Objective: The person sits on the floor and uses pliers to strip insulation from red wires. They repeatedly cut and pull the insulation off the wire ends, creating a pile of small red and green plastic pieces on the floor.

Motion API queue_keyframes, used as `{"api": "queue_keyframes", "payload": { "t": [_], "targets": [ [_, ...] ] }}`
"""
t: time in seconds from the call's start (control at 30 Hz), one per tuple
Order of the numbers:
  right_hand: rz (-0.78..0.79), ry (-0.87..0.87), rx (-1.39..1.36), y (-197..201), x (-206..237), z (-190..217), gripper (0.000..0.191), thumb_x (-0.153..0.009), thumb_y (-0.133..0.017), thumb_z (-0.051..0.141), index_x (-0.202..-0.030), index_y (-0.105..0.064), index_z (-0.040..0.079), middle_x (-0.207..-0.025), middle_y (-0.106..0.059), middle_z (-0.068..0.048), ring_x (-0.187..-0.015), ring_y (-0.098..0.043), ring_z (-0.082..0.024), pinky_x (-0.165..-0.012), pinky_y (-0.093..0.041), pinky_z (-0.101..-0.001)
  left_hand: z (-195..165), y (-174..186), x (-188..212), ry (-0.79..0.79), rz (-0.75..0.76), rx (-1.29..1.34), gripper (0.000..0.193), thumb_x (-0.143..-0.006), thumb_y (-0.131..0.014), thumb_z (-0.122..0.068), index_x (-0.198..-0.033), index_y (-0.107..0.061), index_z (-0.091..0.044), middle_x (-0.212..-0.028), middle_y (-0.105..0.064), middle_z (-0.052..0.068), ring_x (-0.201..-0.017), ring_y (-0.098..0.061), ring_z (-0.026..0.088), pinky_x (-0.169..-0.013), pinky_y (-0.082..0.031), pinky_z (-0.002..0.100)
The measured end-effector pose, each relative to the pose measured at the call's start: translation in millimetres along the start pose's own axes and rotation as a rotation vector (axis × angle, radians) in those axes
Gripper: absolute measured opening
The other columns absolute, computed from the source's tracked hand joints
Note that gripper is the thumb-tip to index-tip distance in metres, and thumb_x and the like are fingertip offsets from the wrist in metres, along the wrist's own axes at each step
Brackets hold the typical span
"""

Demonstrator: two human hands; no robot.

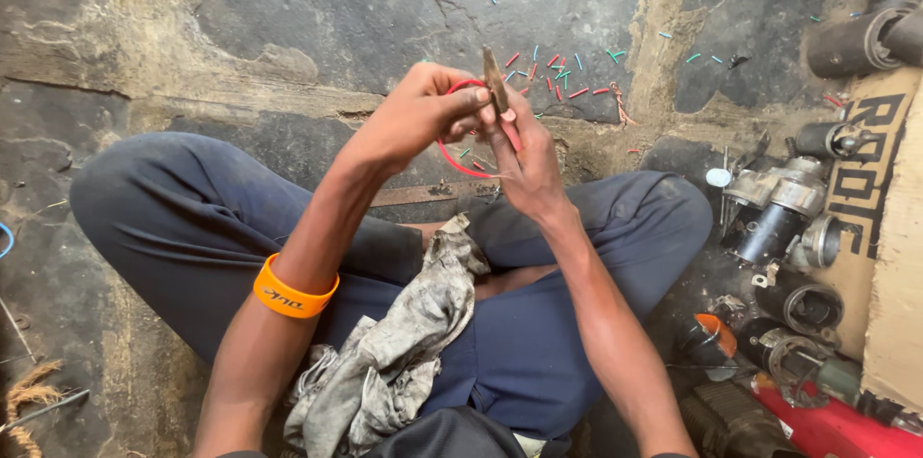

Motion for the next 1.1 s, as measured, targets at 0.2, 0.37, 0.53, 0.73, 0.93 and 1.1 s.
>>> {"api": "queue_keyframes", "payload": {
  "t": [0.2, 0.37, 0.53, 0.73, 0.93, 1.1],
  "targets": [
    [-0.071, 0.146, 0.118, 1.6, 1.2, 7.8, 0.044, -0.109, -0.055, 0.004, -0.151, -0.046, 0.002, -0.121, -0.068, -0.017, -0.108, -0.07, -0.025, -0.091, -0.055, -0.0353, 25.5, -3.5, -2.9, 0.143, 0.116, 0.454, 0.021, -0.103, -0.06, -0.012, -0.091, -0.069, 0.002, -0.065, -0.052, -0.006, -0.055, -0.04, 0.002, -0.051, -0.03, 0.02],
    [-0.025, 0.078, 0.082, 0.6, -0.3, 6.6, 0.038, -0.109, -0.054, 0.003, -0.147, -0.049, 0.002, -0.108, -0.067, -0.013, -0.095, -0.068, -0.02, -0.082, -0.055, -0.0339, 26.0, -3.0, -4.0, 0.078, 0.125, 0.419, 0.025, -0.105, -0.058, -0.015, -0.088, -0.069, 0.0, -0.062, -0.051, -0.006, -0.053, -0.038, 0.003, -0.05, -0.029, 0.021],
    [0.024, -0.07, 0.041, 1.8, -4.4, 3.4, 0.038, -0.11, -0.053, 0.005, -0.147, -0.05, 0.002, -0.098, -0.066, -0.009, -0.086, -0.065, -0.013, -0.077, -0.055, -0.0301, 0.7, 0.1, -2.2, -0.16, -0.04, -0.162, 0.023, -0.104, -0.059, -0.016, -0.094, -0.072, 0.0, -0.07, -0.063, -0.002, -0.064, -0.053, 0.007, -0.059, -0.044, 0.026],
    [0.093, -0.034, -0.114, 2.6, -6.4, 7.9, 0.045, -0.109, -0.048, -0.001, -0.153, -0.042, 0.0, -0.117, -0.066, -0.008, -0.1, -0.064, -0.011, -0.087, -0.058, -0.0298, -25.6, -8.3, 14.7, -0.288, -0.348, -0.946, 0.015, -0.096, -0.061, -0.016, -0.093, -0.069, -0.003, -0.074, -0.069, 0.015, -0.068, -0.067, 0.033, -0.062, -0.05, 0.046],
    [0.117, -0.218, -0.158, -5.3, -2.9, -10.9, 0.039, -0.112, -0.049, 0.0, -0.15, -0.05, 0.0, -0.099, -0.06, -0.01, -0.086, -0.054, -0.013, -0.077, -0.051, -0.0303, -21.7, -15.5, 14.3, -0.359, -0.397, -1.127, 0.012, -0.097, -0.06, -0.014, -0.092, -0.065, -0.003, -0.079, -0.069, 0.016, -0.076, -0.069, 0.037, -0.063, -0.05, 0.049],
    [0.083, -0.078, -0.103, -2.4, -6.2, -5.2, 0.04, -0.109, -0.051, 0.002, -0.149, -0.047, 0.001, -0.11, -0.066, -0.01, -0.093, -0.066, -0.014, -0.084, -0.057, -0.0301, 9.7, 7.4, -6.0, -0.113, -0.085, -0.243, 0.021, -0.103, -0.059, -0.015, -0.093, -0.071, -0.001, -0.074, -0.067, 0.001, -0.066, -0.059, 0.009, -0.059, -0.046, 0.027]
  ]
}}
Point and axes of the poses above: each hand's wrist, its own x-axis away from the middle knuckle, its own y-axis out of the back of the hand, z = x × y, the point moved 7 cm from there along -x, towards the middle knuckle
